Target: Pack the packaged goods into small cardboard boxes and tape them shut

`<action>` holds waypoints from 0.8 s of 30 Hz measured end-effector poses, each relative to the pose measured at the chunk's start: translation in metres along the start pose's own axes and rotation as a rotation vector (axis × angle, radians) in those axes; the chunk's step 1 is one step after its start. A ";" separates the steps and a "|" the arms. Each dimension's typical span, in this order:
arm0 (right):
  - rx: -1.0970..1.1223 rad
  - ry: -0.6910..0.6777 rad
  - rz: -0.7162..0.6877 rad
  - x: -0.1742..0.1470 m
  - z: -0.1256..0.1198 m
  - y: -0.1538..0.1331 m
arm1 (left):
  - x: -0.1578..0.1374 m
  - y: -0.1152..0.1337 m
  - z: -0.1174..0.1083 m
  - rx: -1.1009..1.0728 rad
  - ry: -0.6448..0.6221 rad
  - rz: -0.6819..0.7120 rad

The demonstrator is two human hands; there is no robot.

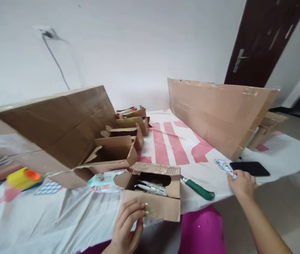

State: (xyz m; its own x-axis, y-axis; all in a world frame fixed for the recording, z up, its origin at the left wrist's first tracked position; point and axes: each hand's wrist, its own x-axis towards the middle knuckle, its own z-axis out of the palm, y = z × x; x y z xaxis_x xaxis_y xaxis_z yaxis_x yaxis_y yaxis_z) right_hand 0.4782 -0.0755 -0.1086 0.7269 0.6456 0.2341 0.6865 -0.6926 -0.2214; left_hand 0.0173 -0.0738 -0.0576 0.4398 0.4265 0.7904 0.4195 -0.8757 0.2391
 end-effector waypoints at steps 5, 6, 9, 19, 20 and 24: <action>0.577 0.146 -0.395 -0.027 -0.019 -0.045 | 0.006 -0.005 -0.006 0.049 0.040 -0.119; 0.694 0.122 -0.475 -0.039 -0.030 -0.060 | 0.009 -0.007 -0.007 0.071 0.055 -0.156; 0.882 -0.109 -0.737 -0.080 -0.075 -0.110 | 0.017 -0.007 -0.007 0.151 -0.017 -0.226; 0.064 -0.571 -1.154 -0.122 -0.108 -0.240 | 0.015 -0.002 -0.006 0.195 -0.329 -0.162; 0.024 -0.580 -1.161 -0.120 -0.106 -0.245 | 0.013 -0.003 -0.006 0.197 -0.330 -0.169; -0.010 -0.550 -1.185 -0.117 -0.105 -0.250 | 0.008 -0.002 -0.003 0.219 -0.263 -0.208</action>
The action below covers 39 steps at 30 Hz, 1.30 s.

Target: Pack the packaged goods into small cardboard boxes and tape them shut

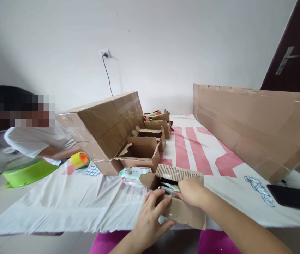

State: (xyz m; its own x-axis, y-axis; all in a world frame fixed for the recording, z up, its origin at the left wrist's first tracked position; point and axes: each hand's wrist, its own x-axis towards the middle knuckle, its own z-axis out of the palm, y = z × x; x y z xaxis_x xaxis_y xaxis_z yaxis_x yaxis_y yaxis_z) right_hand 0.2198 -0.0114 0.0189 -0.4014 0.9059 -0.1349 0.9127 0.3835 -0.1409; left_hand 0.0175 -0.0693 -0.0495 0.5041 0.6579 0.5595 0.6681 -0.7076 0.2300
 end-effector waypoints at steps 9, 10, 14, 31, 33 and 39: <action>-0.001 0.004 -0.009 -0.002 0.002 0.003 | 0.003 -0.003 0.001 -0.020 0.072 0.049; 0.002 0.005 -0.009 -0.001 0.003 0.004 | 0.004 -0.003 0.001 -0.020 0.080 0.051; 0.026 0.053 -0.021 -0.001 0.001 0.006 | 0.003 -0.004 0.000 -0.035 0.102 0.062; 0.505 0.985 -0.084 -0.050 -0.018 0.031 | 0.019 0.005 0.000 -0.040 0.059 0.001; 0.504 0.985 -0.046 -0.048 -0.015 0.037 | 0.026 0.004 -0.007 -0.049 0.034 -0.010; 0.424 1.009 -0.151 -0.052 -0.018 0.033 | 0.054 -0.001 -0.042 -0.171 0.305 -0.005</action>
State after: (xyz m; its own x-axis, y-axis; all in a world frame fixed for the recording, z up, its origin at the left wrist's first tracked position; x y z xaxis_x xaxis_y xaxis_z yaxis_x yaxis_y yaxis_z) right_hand 0.2724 -0.0424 0.0392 -0.0841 0.6594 0.7470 0.6821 0.5847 -0.4393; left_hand 0.0218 -0.0438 0.0139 0.2969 0.5724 0.7643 0.5559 -0.7544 0.3491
